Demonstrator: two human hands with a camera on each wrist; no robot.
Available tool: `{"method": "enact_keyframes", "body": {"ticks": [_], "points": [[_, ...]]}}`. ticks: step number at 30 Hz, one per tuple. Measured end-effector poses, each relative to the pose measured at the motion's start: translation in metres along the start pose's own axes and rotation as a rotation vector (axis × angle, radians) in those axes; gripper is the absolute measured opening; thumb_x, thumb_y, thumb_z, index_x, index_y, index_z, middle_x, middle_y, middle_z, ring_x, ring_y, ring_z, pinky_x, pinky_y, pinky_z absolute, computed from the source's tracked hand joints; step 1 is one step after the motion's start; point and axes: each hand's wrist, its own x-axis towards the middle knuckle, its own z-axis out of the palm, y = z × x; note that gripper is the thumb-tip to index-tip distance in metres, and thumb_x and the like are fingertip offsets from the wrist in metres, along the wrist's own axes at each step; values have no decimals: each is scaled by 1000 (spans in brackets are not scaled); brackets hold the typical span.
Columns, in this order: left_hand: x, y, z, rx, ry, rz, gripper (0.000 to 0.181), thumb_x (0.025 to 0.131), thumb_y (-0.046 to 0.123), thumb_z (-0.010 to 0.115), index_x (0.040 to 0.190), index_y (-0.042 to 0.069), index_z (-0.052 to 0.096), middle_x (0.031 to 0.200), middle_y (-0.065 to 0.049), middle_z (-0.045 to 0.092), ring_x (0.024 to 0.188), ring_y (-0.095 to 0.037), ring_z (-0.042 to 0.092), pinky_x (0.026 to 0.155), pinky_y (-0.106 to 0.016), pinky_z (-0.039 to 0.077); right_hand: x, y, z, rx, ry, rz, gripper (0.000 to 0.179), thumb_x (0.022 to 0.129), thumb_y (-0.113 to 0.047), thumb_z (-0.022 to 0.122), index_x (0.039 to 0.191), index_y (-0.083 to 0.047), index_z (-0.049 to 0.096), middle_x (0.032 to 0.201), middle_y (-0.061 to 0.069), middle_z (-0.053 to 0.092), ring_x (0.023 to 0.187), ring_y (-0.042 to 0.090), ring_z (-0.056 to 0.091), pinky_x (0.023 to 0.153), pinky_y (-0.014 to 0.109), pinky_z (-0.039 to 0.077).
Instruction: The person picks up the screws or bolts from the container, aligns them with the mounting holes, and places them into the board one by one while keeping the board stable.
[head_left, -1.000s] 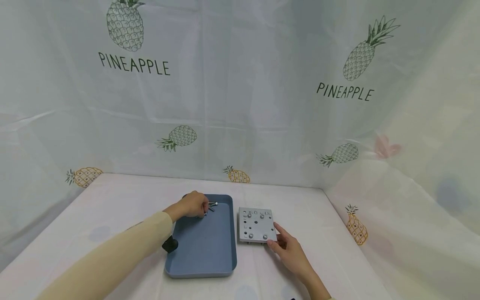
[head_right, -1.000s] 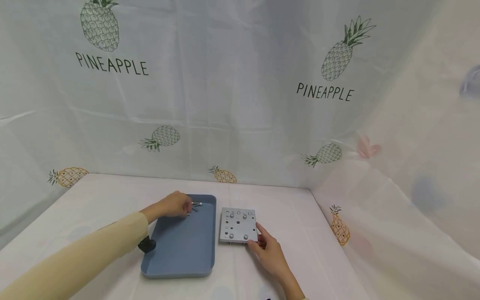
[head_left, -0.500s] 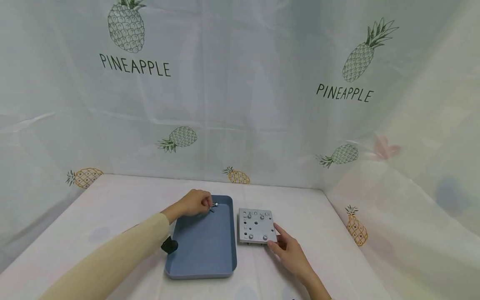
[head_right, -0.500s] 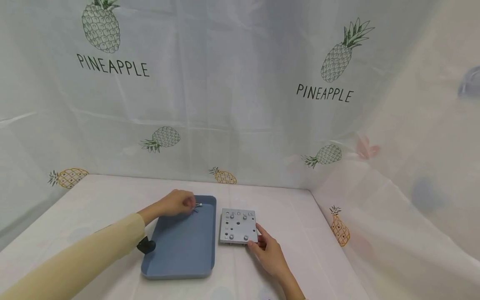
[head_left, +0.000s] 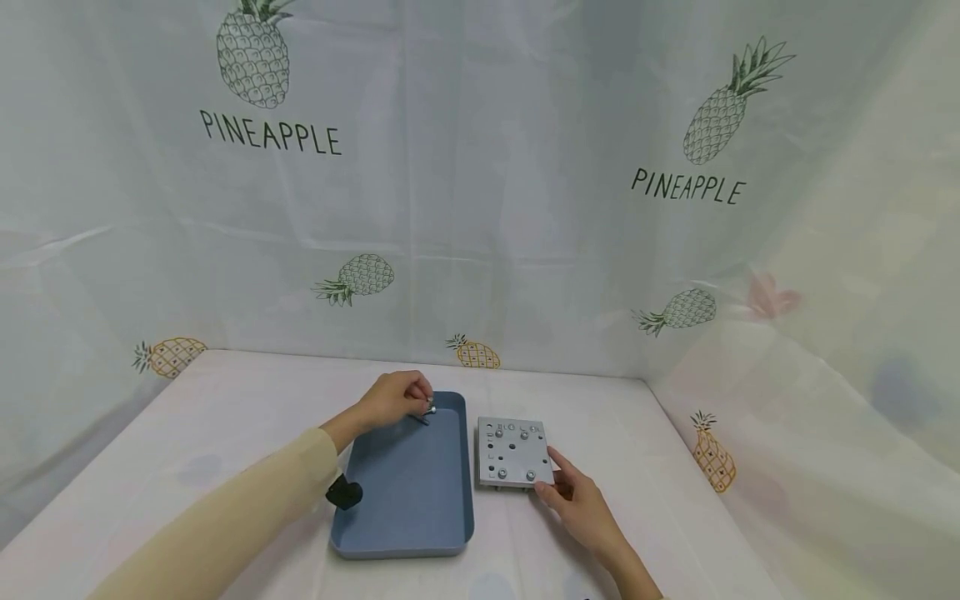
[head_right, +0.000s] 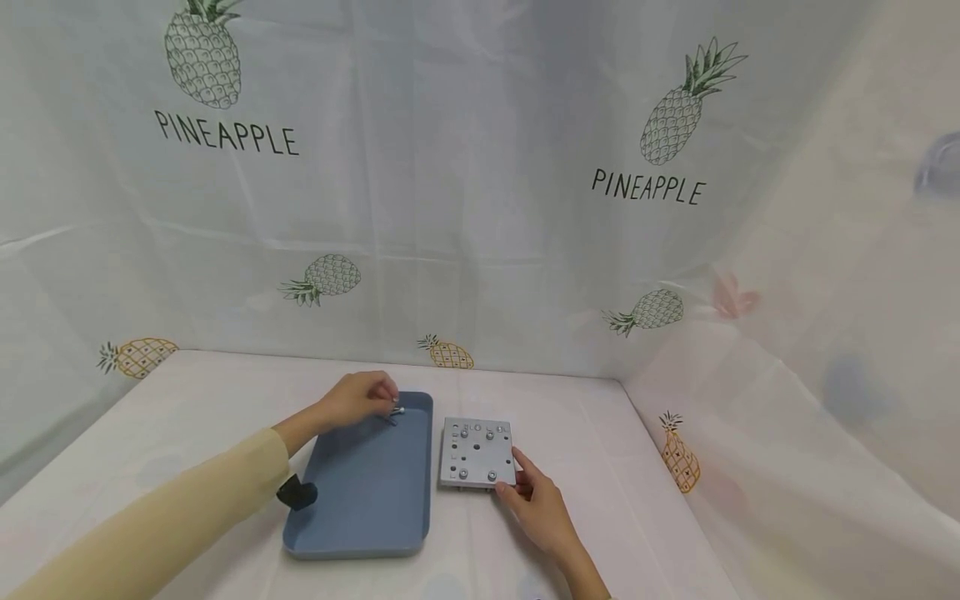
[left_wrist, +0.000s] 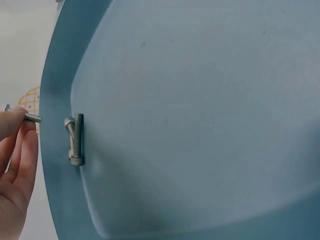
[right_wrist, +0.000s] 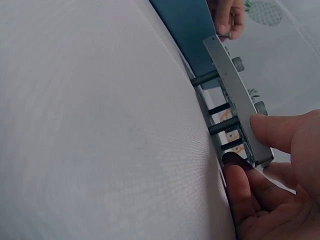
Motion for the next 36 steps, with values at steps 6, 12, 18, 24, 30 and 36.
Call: {"method": "enact_keyframes", "body": {"ticks": [6, 12, 18, 24, 30, 36], "points": [[-2, 7, 2, -43, 26, -13, 10, 98, 9, 76, 107, 9, 71, 95, 1, 73, 87, -13, 66, 80, -34, 55, 0, 2, 0, -1, 0, 5, 72, 98, -23, 78, 161, -9, 45, 110, 7, 73, 93, 17, 64, 73, 25, 53], [-1, 14, 9, -62, 35, -3, 10, 98, 9, 77, 107, 9, 71, 96, 1, 74, 88, -12, 67, 82, -33, 56, 1, 2, 0, 8, 1, 6, 73, 98, -23, 79, 161, -9, 45, 110, 7, 72, 92, 17, 63, 72, 25, 53], [1, 21, 16, -75, 42, 13, 10, 97, 8, 77, 106, 9, 71, 96, 1, 74, 87, -12, 68, 79, -32, 57, 1, 2, 0, 5, 0, 2, 72, 97, -22, 79, 161, -9, 46, 109, 7, 72, 92, 17, 63, 72, 24, 52], [5, 27, 24, -96, 40, 28, 10, 98, 8, 76, 106, 9, 70, 96, 1, 72, 85, -12, 66, 76, -31, 56, 1, 1, 0, 6, -4, -1, 72, 98, -23, 79, 161, -9, 46, 109, 7, 72, 92, 17, 62, 72, 24, 52], [10, 32, 35, -117, 38, 39, 11, 97, 9, 77, 105, 11, 70, 96, 2, 72, 85, -12, 66, 75, -31, 55, 1, 1, 0, 9, -2, 1, 72, 98, -22, 79, 161, -9, 46, 108, 7, 72, 92, 17, 63, 72, 24, 52], [14, 37, 46, -124, 40, 40, 11, 98, 11, 77, 105, 14, 70, 97, 3, 72, 87, -11, 65, 78, -31, 55, 1, 1, 0, 14, -4, 2, 72, 97, -20, 79, 161, -8, 45, 108, 7, 73, 91, 17, 63, 71, 24, 52]]}}
